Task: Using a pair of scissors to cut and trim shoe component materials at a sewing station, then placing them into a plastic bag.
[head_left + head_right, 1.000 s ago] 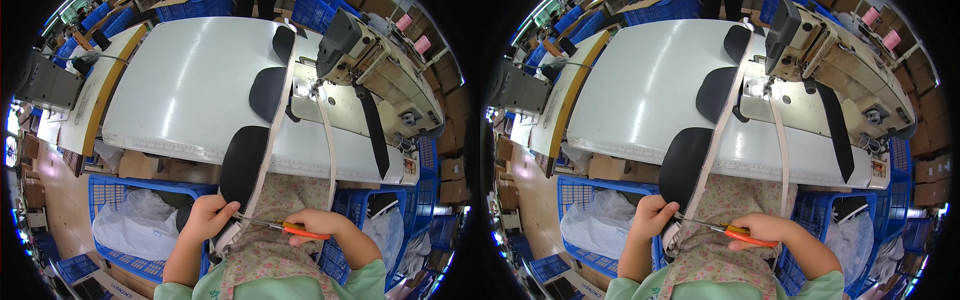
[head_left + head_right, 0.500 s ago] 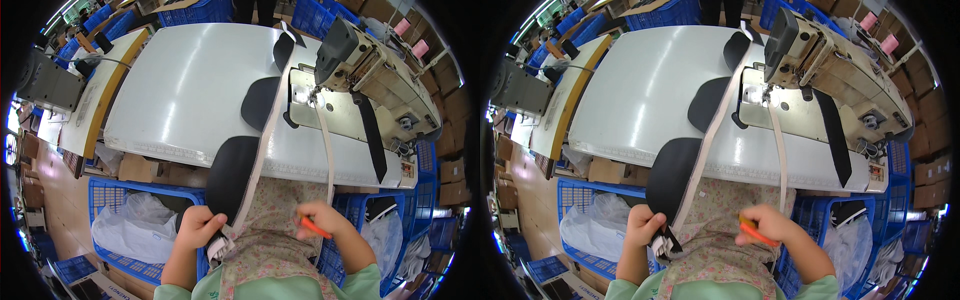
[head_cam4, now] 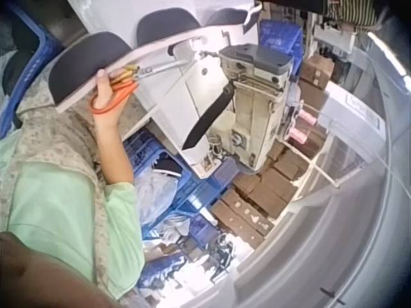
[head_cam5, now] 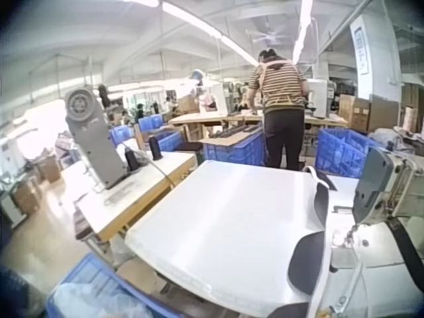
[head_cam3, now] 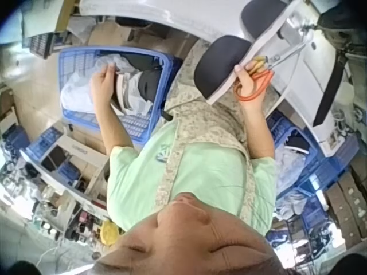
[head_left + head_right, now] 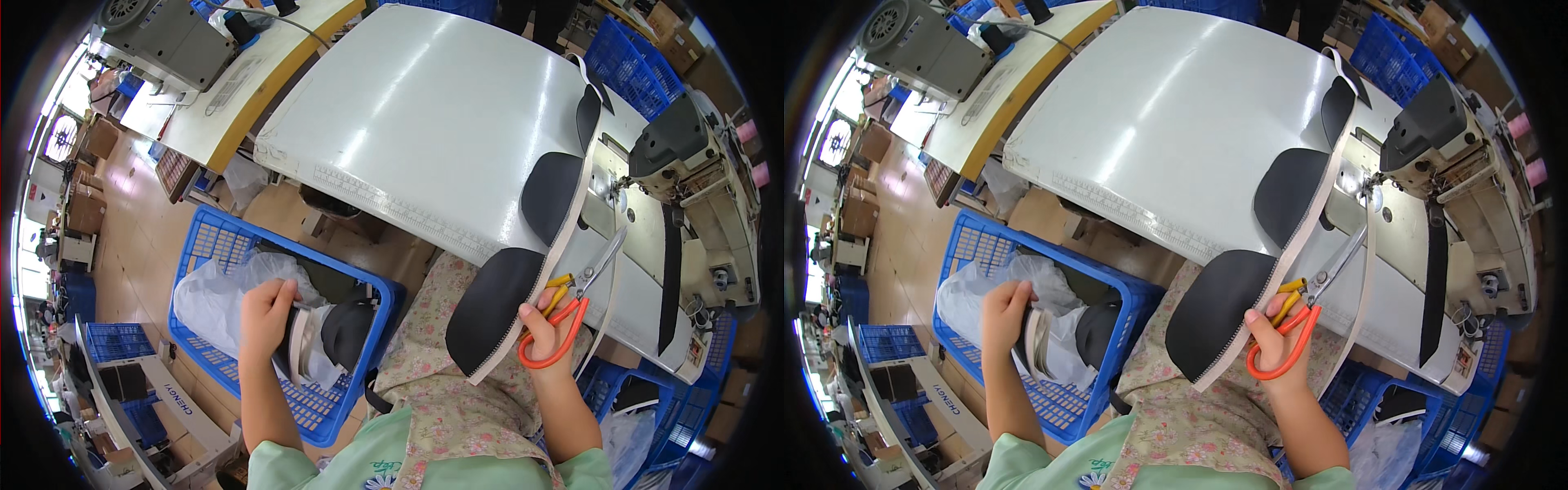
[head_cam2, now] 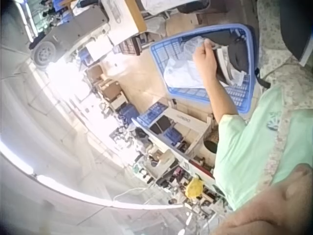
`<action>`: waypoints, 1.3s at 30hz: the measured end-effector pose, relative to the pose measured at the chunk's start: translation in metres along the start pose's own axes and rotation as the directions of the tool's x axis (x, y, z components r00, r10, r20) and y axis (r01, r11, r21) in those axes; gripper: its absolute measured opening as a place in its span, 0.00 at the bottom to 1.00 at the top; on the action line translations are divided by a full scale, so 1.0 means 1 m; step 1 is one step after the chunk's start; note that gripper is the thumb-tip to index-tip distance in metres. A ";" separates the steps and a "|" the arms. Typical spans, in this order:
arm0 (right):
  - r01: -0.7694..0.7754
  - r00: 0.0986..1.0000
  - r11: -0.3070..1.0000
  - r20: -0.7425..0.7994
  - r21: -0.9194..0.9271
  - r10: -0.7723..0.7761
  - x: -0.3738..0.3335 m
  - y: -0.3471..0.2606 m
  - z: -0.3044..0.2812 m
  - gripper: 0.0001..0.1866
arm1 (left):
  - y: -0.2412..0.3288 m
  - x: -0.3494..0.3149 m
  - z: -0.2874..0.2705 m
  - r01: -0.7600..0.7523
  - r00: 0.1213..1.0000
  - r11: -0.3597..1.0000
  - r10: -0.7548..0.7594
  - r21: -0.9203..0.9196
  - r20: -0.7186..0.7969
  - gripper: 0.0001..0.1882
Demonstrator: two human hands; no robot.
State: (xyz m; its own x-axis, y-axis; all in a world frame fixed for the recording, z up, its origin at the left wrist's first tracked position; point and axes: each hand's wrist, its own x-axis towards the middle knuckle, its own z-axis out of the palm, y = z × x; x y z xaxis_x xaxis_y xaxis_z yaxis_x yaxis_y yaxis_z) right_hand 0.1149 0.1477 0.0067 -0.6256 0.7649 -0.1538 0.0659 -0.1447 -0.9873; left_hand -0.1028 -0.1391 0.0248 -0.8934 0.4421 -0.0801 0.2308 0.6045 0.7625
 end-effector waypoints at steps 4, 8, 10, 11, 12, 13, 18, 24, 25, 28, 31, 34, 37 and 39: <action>-0.064 0.998 0.995 -0.012 0.070 0.065 -0.005 -0.007 0.009 0.12 | -0.116 0.011 0.067 0.139 0.987 0.906 -0.159 0.399 0.018 0.20; -0.018 1.000 0.999 0.011 -0.047 0.019 -0.006 -0.013 0.007 0.12 | -0.157 -0.006 0.154 0.172 0.970 0.843 -0.235 0.510 0.062 0.20; -0.048 0.998 0.999 0.037 -0.024 0.049 -0.007 -0.015 0.008 0.12 | -0.162 -0.013 0.174 0.117 0.988 0.852 -0.154 0.510 0.030 0.20; -0.058 0.997 0.998 0.042 -0.034 0.059 -0.008 -0.018 0.009 0.12 | -0.165 -0.016 0.178 0.105 0.994 0.848 -0.102 0.519 -0.035 0.19; -0.066 0.997 0.997 0.047 -0.043 0.068 -0.009 -0.022 0.009 0.12 | -0.161 -0.018 0.180 0.080 0.996 0.877 -0.052 0.474 -0.072 0.18; -0.071 0.997 0.997 0.035 -0.039 0.072 -0.009 -0.016 0.007 0.12 | -0.165 -0.018 0.182 0.072 0.995 0.900 -0.035 0.429 -0.093 0.18; -0.044 0.998 0.997 0.040 -0.061 0.047 -0.017 -0.012 0.009 0.12 | -0.166 -0.012 0.167 0.022 0.988 0.989 0.002 0.149 -0.157 0.17; 0.081 0.991 0.932 0.130 -0.354 -0.037 -0.049 0.011 0.024 0.10 | 0.046 -0.010 0.107 -0.201 0.977 0.939 0.170 -0.278 -0.131 0.14; 0.168 0.975 0.923 0.195 -0.347 -0.104 -0.056 0.036 0.022 0.10 | 0.078 -0.010 0.109 -0.194 0.980 0.938 0.200 -0.289 -0.010 0.14; 0.209 0.922 0.908 0.383 -0.363 -0.059 -0.063 0.033 0.024 0.12 | 0.108 -0.007 0.131 -0.301 0.917 0.948 0.318 -0.104 0.242 0.17; 0.293 0.910 0.886 0.389 -0.361 -0.142 -0.074 0.039 0.030 0.12 | 0.113 -0.001 0.150 -0.129 0.908 0.987 0.158 -0.099 0.388 0.17; 0.311 0.894 0.889 0.421 -0.336 -0.154 -0.075 0.043 0.025 0.11 | 0.098 -0.006 0.159 0.040 0.905 0.986 0.033 -0.163 0.423 0.17; 0.295 0.838 0.911 0.535 -0.287 -0.103 -0.069 0.043 0.015 0.12 | 0.091 -0.011 0.158 0.080 0.928 0.918 0.074 -0.389 0.366 0.16; 0.275 0.826 0.919 0.558 -0.281 -0.077 -0.062 0.017 0.000 0.15 | 0.087 -0.012 0.151 0.066 0.937 0.901 0.092 -0.429 0.336 0.16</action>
State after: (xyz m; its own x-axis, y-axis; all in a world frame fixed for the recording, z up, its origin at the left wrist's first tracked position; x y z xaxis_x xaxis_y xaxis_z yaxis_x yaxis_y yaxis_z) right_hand 0.1545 0.0979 -0.0008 -0.9557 0.2929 -0.0289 0.1071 0.2544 -0.9612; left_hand -0.0134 0.0080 -0.0054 -0.6868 0.6925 -0.2209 -0.0164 0.2891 0.9571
